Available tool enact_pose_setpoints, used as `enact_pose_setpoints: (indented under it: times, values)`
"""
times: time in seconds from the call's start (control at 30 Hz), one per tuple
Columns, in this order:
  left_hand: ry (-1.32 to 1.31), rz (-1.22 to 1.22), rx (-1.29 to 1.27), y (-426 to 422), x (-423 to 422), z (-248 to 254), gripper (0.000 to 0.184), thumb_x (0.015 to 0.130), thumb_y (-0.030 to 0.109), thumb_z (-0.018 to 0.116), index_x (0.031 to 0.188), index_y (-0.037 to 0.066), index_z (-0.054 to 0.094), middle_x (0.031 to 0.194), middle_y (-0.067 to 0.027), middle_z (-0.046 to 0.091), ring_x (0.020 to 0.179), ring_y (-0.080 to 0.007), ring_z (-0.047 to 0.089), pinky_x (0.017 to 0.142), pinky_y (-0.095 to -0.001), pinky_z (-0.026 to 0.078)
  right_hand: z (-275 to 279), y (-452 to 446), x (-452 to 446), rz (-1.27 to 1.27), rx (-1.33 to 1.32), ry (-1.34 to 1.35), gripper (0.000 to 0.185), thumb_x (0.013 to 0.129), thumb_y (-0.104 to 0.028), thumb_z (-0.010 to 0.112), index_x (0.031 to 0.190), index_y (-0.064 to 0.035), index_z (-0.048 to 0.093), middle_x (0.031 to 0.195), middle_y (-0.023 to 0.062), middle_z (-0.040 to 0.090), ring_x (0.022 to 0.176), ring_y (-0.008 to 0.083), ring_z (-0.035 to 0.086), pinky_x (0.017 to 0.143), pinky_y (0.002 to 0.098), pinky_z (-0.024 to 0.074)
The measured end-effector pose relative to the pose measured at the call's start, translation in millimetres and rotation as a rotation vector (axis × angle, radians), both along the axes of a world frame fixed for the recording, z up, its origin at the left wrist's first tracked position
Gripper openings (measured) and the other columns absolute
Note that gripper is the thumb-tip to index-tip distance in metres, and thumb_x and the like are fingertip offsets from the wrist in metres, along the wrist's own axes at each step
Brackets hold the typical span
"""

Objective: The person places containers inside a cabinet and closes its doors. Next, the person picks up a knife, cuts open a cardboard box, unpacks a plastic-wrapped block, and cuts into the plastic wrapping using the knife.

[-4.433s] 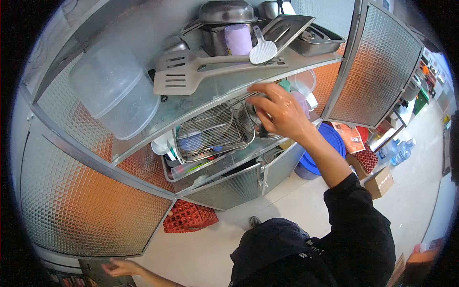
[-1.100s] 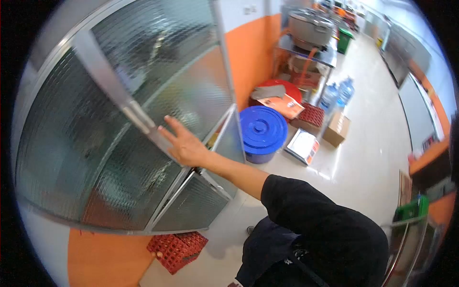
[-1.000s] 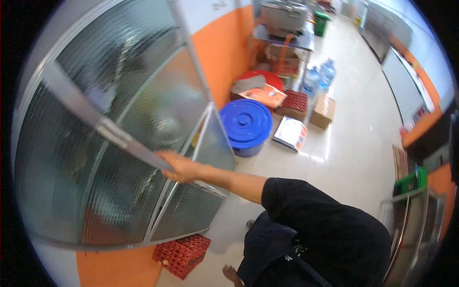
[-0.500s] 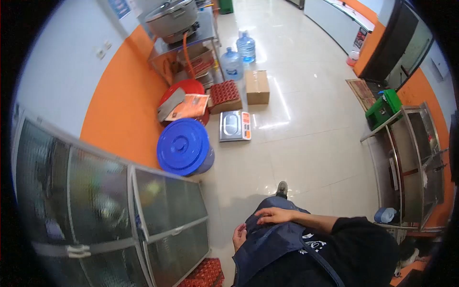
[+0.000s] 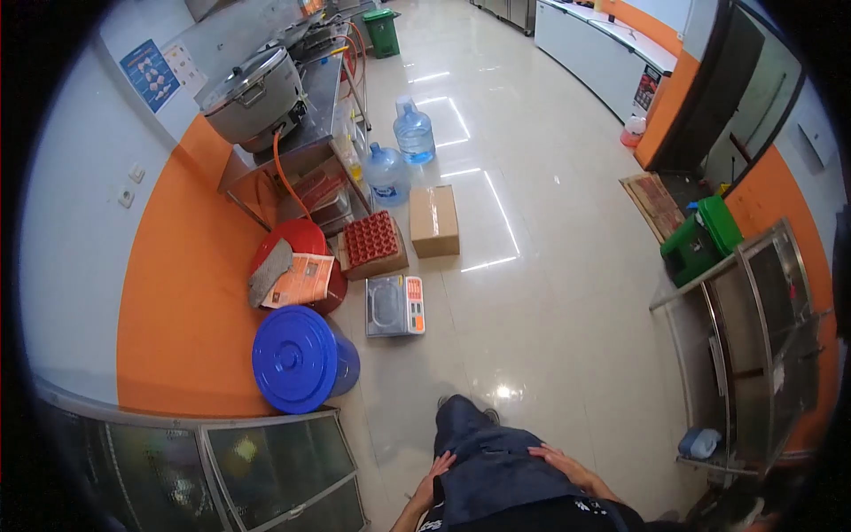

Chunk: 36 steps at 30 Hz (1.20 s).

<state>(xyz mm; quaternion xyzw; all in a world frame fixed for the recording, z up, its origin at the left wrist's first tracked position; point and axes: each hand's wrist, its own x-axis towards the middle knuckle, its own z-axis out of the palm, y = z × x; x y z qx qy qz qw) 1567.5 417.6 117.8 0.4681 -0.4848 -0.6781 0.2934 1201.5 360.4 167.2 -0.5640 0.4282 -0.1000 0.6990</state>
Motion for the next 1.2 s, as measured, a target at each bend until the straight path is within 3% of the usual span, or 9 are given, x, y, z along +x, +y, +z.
enact_pose_setpoints:
  times: [0.1,0.33,0.57,0.67,0.7,0.77,0.9,1.0,1.2]
  values:
    - [0.022,0.057,0.057,-54.0,-7.3,-8.4,0.065,0.098,0.049,0.029,0.146,0.005,0.025,0.151,-0.0143,0.024,0.143,-0.0252,0.007,0.115,-0.0392,-0.001,-104.4,-7.6,-30.9,-0.162,-0.059,-0.049,0.059,0.098,-0.052,0.027,0.134,-0.0089,0.047,0.139,0.0128,0.041,0.137,0.0264,0.021,0.11,0.0519,0.0077]
    - [0.134,0.157,0.096,-244.4,-14.7,-65.9,0.072,0.097,0.057,0.024,0.148,0.007,0.02,0.155,-0.0134,0.016,0.144,-0.0246,-0.003,0.115,-0.0401,-0.006,-117.0,-224.9,-50.4,-0.24,0.105,0.117,0.05,0.097,-0.042,0.036,0.131,-0.0083,0.05,0.138,0.0129,0.045,0.138,0.0294,0.023,0.11,0.0524,0.0131]
    - [-0.116,-0.269,0.299,-544.1,-7.9,7.8,0.077,0.093,0.066,0.018,0.15,0.013,0.016,0.156,-0.0158,0.008,0.144,-0.0262,-0.006,0.115,-0.0425,-0.005,-119.9,-414.5,-112.4,-0.22,0.058,0.324,0.042,0.096,-0.033,0.045,0.129,-0.0076,0.052,0.136,0.013,0.049,0.138,0.0323,0.024,0.11,0.053,0.0184]
    - [-0.418,-0.475,0.245,-644.5,10.4,-41.0,0.077,0.092,0.062,0.03,0.146,0.008,0.023,0.15,-0.0196,0.021,0.139,-0.0304,0.013,0.113,-0.0393,0.011,-9.3,-506.4,-88.6,-1.622,0.694,-0.224,0.032,0.092,-0.026,0.051,0.11,-0.0002,0.058,0.106,0.0203,0.063,0.113,0.0348,0.053,0.092,0.0542,0.0429]
    - [-0.564,-0.524,0.226,-684.0,15.6,-57.2,0.076,0.091,0.06,0.035,0.145,0.006,0.026,0.147,-0.021,0.027,0.137,-0.0322,0.022,0.111,-0.0382,0.018,-20.3,-533.5,-96.3,-1.693,0.682,-0.188,0.031,0.092,-0.025,0.051,0.109,-0.0001,0.058,0.104,0.0201,0.063,0.111,0.0345,0.054,0.09,0.0536,0.0435]
    - [-0.849,-0.618,0.186,-768.7,18.7,-95.2,0.076,0.09,0.056,0.045,0.142,0.003,0.032,0.142,-0.0239,0.039,0.132,-0.0359,0.038,0.109,-0.0358,0.031,-46.3,-584.9,-113.4,-1.549,0.636,-0.02,0.03,0.092,-0.025,0.051,0.107,-0.0001,0.058,0.101,0.0198,0.063,0.106,0.0338,0.055,0.086,0.0524,0.0447]
    - [-0.635,0.236,0.257,-891.2,34.9,-177.8,0.052,0.089,0.041,0.049,0.127,0.005,0.052,0.117,-0.0209,0.061,0.105,-0.0366,0.059,0.094,-0.0392,0.045,-107.6,-695.4,-154.5,-1.257,0.623,0.238,0.028,0.091,-0.024,0.052,0.103,0.0001,0.057,0.094,0.0191,0.063,0.097,0.0324,0.058,0.078,0.05,0.0471]
    - [-0.297,0.75,0.686,-967.8,7.6,-135.5,0.046,0.087,0.038,0.052,0.12,0.005,0.056,0.105,-0.0197,0.065,0.095,-0.0341,0.063,0.088,-0.039,0.048,-142.3,-794.5,-191.1,-1.026,0.641,0.363,0.026,0.091,-0.024,0.052,0.101,0.0002,0.057,0.089,0.0186,0.063,0.09,0.0314,0.06,0.072,0.0482,0.0488]
    - [-0.747,0.229,0.54,-1082.4,-18.1,-151.1,0.04,0.081,0.032,0.055,0.107,0.002,0.066,0.091,-0.0174,0.068,0.092,-0.0265,0.065,0.078,-0.0387,0.05,-212.1,-1038.0,-281.3,-0.718,0.532,0.537,0.024,0.09,-0.023,0.053,0.095,0.0004,0.056,0.079,0.0176,0.064,0.077,0.0294,0.064,0.06,0.0446,0.0524]
